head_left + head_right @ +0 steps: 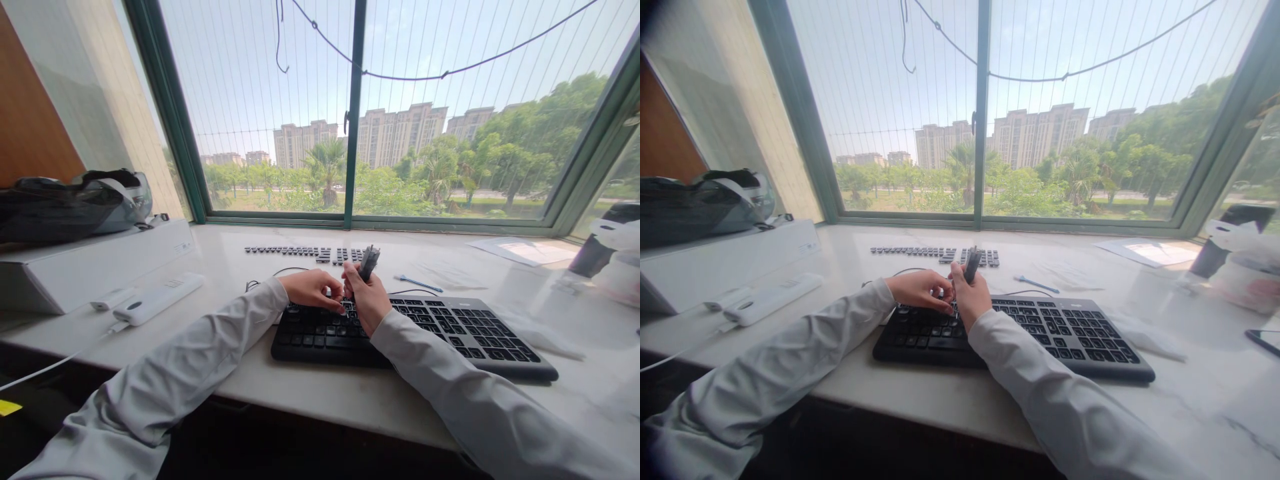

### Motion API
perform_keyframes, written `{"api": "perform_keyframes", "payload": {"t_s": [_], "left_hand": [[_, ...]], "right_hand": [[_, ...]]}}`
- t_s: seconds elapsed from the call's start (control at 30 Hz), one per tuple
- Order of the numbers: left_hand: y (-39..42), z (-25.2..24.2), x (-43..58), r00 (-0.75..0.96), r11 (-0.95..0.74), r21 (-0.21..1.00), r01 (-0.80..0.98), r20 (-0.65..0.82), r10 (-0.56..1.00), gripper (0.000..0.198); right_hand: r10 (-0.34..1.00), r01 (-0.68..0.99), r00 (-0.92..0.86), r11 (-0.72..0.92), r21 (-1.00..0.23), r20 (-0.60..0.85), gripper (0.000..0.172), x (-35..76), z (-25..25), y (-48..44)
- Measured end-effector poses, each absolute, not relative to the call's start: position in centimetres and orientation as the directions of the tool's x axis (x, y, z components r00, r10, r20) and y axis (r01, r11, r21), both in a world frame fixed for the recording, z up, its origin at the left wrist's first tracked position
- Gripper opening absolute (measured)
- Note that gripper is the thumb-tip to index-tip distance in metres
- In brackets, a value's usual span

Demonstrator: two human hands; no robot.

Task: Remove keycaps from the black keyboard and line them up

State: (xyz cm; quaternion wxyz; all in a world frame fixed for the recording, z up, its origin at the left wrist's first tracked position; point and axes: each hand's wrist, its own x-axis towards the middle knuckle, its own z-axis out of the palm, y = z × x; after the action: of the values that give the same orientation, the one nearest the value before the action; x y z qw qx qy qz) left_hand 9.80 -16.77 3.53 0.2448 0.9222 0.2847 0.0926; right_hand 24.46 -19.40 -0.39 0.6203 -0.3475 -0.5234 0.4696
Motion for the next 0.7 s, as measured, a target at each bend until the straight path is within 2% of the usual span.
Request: {"api": "perform_keyframes", "payload": {"t_s": [0.1,0.3,0.47,0.7], "left_hand": [[-16.9,3.7,9.8,0.829,-0.706,0.539,0.459,0.027,0.559,0.029],[-16.9,3.8,9.6,0.811,-0.623,0.611,0.488,-0.054,0.583,0.03],[-16.5,3.7,9.3,0.793,-0.578,0.64,0.506,-0.082,0.603,0.029],[-15.7,2.2,9.5,0.779,-0.577,0.694,0.431,0.037,0.626,0.031]], "right_hand": [[0.94,-0.193,0.044,0.341,-0.92,0.339,0.032,24.5,-0.5,-19.3],[0.924,-0.162,-0.04,0.369,-0.915,0.379,0.035,24.3,-0.3,-19.4],[0.891,-0.04,-0.08,0.444,-0.895,0.446,0.036,24.0,0.3,-19.7],[0.856,-0.063,-0.122,0.499,-0.864,0.503,0.038,23.3,0.1,-20.6]]}}
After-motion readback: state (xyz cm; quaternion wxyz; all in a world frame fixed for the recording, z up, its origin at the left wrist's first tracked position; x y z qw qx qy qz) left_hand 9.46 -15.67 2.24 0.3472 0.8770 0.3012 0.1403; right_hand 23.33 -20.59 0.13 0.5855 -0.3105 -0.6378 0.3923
